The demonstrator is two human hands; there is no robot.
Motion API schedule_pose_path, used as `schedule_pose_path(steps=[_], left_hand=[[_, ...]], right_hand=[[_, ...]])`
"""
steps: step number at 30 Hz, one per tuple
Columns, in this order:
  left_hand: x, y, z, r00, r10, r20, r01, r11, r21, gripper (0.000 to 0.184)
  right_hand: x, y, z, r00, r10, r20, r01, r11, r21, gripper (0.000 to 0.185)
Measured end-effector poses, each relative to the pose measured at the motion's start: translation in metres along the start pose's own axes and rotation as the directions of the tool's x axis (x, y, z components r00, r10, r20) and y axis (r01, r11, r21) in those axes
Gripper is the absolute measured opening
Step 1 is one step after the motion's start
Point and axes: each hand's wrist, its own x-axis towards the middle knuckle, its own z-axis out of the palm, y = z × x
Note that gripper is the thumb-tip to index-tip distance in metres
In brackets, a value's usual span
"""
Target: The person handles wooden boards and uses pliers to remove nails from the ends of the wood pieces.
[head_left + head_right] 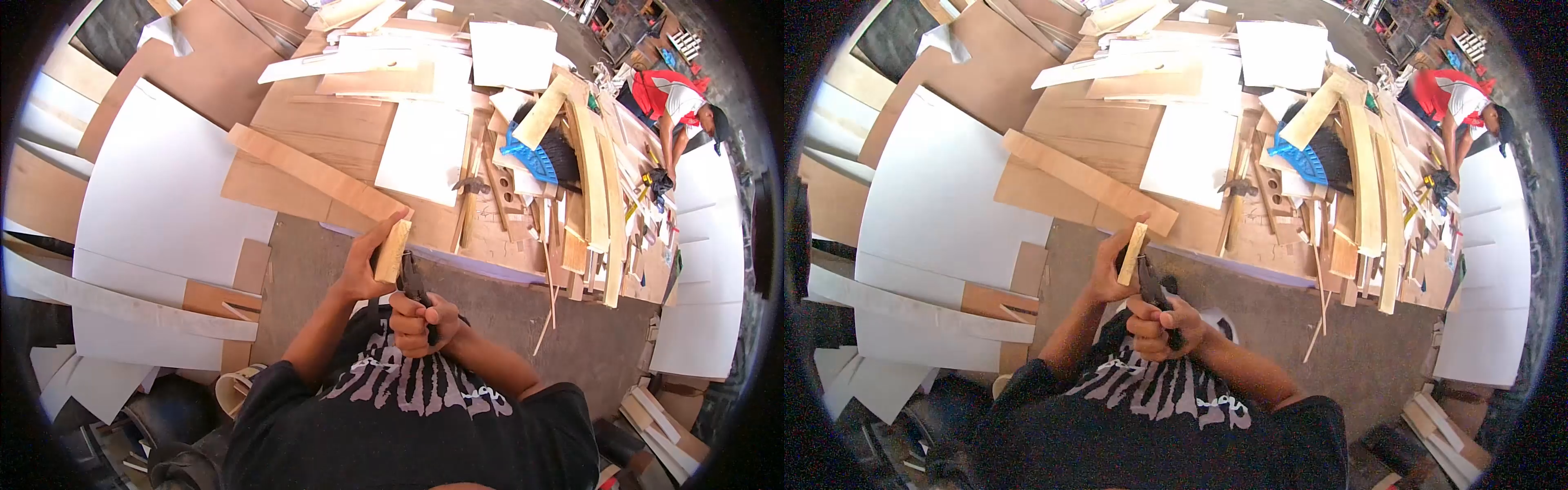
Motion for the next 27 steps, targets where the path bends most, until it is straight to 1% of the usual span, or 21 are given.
schedule_pose_path(steps=[2, 3, 4, 5, 6, 7, 8, 10, 11, 13, 14, 16, 17, 18, 19, 20, 22, 24, 26, 27], left_hand=[[0.008, -0.008, 0.003, 1.000, 0.011, -0.018, -0.011, 0.999, -0.041, 0.095], [0.011, -0.010, 0.005, 1.000, 0.012, -0.021, -0.013, 0.999, -0.053, 0.095], [0.014, -0.010, 0.008, 0.999, -0.049, -0.005, 0.049, 0.994, -0.099, 0.093], [0.021, -0.011, 0.011, 0.998, -0.069, 0.002, 0.069, 0.990, -0.120, 0.093], [0.029, -0.011, 0.014, 0.996, -0.089, 0.010, 0.090, 0.986, -0.140, 0.092], [0.035, -0.010, 0.019, 0.999, -0.036, 0.033, 0.042, 0.982, -0.187, 0.091], [0.041, -0.011, 0.022, 0.999, -0.017, 0.044, 0.024, 0.983, -0.180, 0.090], [0.056, -0.006, 0.028, 0.997, 0.023, 0.068, -0.011, 0.986, -0.168, 0.089], [0.061, -0.003, 0.033, 0.997, 0.044, 0.063, -0.029, 0.974, -0.223, 0.089], [0.066, 0.000, 0.040, 0.998, 0.050, 0.048, -0.035, 0.963, -0.266, 0.089], [0.065, 0.001, 0.043, 0.997, 0.046, 0.054, -0.033, 0.975, -0.221, 0.089], [0.078, 0.006, 0.055, 0.997, 0.069, 0.031, -0.062, 0.981, -0.181, 0.090], [0.077, 0.012, 0.058, 0.999, 0.045, 0.029, -0.040, 0.985, -0.170, 0.090], [0.077, 0.017, 0.063, 1.000, 0.018, 0.024, -0.014, 0.988, -0.153, 0.091], [0.081, 0.015, 0.067, 0.998, 0.064, 0.000, -0.063, 0.988, -0.141, 0.092], [0.082, 0.017, 0.070, 0.998, 0.060, -0.017, -0.061, 0.990, -0.126, 0.092], [0.086, 0.020, 0.074, 0.997, 0.072, -0.025, -0.073, 0.994, -0.083, 0.091], [0.089, 0.019, 0.078, 0.995, 0.094, -0.033, -0.096, 0.993, -0.065, 0.091], [0.084, 0.019, 0.084, 0.994, 0.099, -0.056, -0.102, 0.993, -0.060, 0.092], [0.082, 0.020, 0.087, 0.995, 0.073, -0.075, -0.076, 0.996, -0.037, 0.092]], right_hand=[[0.003, -0.011, -0.002, 0.999, 0.005, 0.046, -0.009, 0.997, 0.081, 0.030], [0.003, -0.015, -0.002, 0.998, 0.005, 0.055, -0.009, 0.997, 0.081, 0.030], [0.002, -0.021, 0.000, 0.996, 0.006, 0.090, -0.016, 0.993, 0.115, 0.030], [0.001, -0.028, 0.003, 0.992, 0.008, 0.124, -0.026, 0.989, 0.145, 0.031], [-0.001, -0.034, 0.006, 0.991, 0.018, 0.130, -0.035, 0.991, 0.130, 0.031], [-0.004, -0.038, 0.009, 0.992, 0.025, 0.128, -0.048, 0.983, 0.178, 0.031], [-0.007, -0.042, 0.012, 0.992, 0.034, 0.122, -0.062, 0.972, 0.229, 0.032], [-0.009, -0.056, 0.025, 0.991, 0.072, 0.113, -0.097, 0.967, 0.236, 0.033], [-0.011, -0.061, 0.030, 0.988, 0.082, 0.129, -0.111, 0.964, 0.243, 0.033], [-0.019, -0.070, 0.034, 0.981, 0.106, 0.165, -0.151, 0.944, 0.294, 0.032], [-0.024, -0.073, 0.038, 0.981, 0.111, 0.160, -0.155, 0.940, 0.304, 0.032], [-0.032, -0.090, 0.045, 0.960, 0.201, 0.195, -0.249, 0.930, 0.268, 0.033], [-0.036, -0.093, 0.046, 0.945, 0.187, 0.270, -0.263, 0.923, 0.282, 0.034], [-0.040, -0.098, 0.049, 0.943, 0.204, 0.265, -0.279, 0.915, 0.292, 0.034], [-0.042, -0.103, 0.050, 0.930, 0.224, 0.293, -0.315, 0.895, 0.317, 0.034], [-0.042, -0.107, 0.049, 0.915, 0.239, 0.325, -0.349, 0.873, 0.340, 0.033], [-0.045, -0.113, 0.048, 0.904, 0.269, 0.333, -0.382, 0.858, 0.344, 0.033], [-0.047, -0.116, 0.048, 0.874, 0.270, 0.403, -0.419, 0.840, 0.346, 0.034], [-0.049, -0.119, 0.050, 0.868, 0.287, 0.406, -0.444, 0.815, 0.372, 0.034], [-0.050, -0.120, 0.051, 0.861, 0.300, 0.410, -0.461, 0.800, 0.383, 0.034]])
